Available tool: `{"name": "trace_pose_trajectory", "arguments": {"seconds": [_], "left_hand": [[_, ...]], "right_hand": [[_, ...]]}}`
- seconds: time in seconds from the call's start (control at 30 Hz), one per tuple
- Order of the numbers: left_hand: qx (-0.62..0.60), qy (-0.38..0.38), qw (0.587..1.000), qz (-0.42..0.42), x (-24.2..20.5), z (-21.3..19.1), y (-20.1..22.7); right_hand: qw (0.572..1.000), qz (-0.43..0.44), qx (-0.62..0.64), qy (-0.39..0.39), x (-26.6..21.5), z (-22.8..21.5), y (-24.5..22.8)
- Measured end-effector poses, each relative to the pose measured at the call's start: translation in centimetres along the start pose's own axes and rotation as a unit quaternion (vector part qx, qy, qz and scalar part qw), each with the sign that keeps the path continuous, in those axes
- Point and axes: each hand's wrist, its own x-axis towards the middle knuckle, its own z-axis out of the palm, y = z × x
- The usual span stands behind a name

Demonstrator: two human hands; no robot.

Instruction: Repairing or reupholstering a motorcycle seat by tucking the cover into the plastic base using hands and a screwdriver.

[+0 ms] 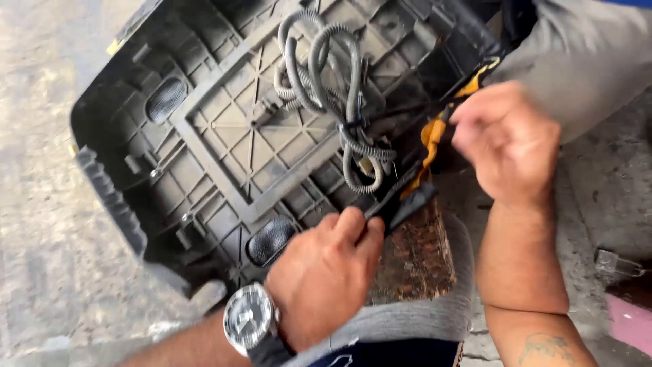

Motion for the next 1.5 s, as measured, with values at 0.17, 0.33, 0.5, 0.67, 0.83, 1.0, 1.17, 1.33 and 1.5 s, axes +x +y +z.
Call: {"name": "trace_pose_trajectory", "arguments": {"seconds": [0.17, 0.33, 0.5, 0.67, 0.83, 1.0, 1.17, 1.33, 1.5], "left_hand": [[-0.010, 0.103, 0.994, 0.036, -0.9, 2.0, -0.4], [0.025, 0.096, 0.993, 0.062, -0.6, 2.7, -0.4], [-0.039, 0.002, 0.998, 0.048, 0.0, 1.5, -0.8], [-0.004, 0.032, 0.997, 0.074, 0.1, 2.5, -1.3], [0.015, 0.003, 0.993, 0.113, 0.6, 2.4, -2.0], [-0.037, 0.022, 0.990, 0.137, -1.3, -1.2, -3.4], [-0.071, 0.254, 0.957, 0.119, -5.3, -5.9, -11.9], [0.155, 0.377, 0.909, -0.084, -9.6, -4.5, -26.1], [-0.024, 0.254, 0.913, -0.320, -11.6, -3.5, -29.4]], "right_hand": [[0.944, -0.093, -0.263, 0.178, 3.0, 0.0, 5.0], [0.950, 0.136, -0.282, -0.001, 4.2, -1.9, 8.0], [0.939, 0.159, -0.302, -0.025, 4.9, -1.8, 6.6], [0.940, 0.148, -0.307, -0.010, 5.3, -1.3, 6.8], [0.909, 0.082, -0.409, -0.005, 5.3, -1.1, 8.4], [0.893, 0.092, -0.441, -0.019, 5.1, -1.0, 8.0], [0.872, 0.110, -0.475, -0.051, 5.2, -1.0, 8.4], [0.858, 0.131, -0.494, -0.041, 5.1, -0.7, 7.4], [0.860, 0.110, -0.497, -0.018, 5.3, 0.2, 6.4]]}}
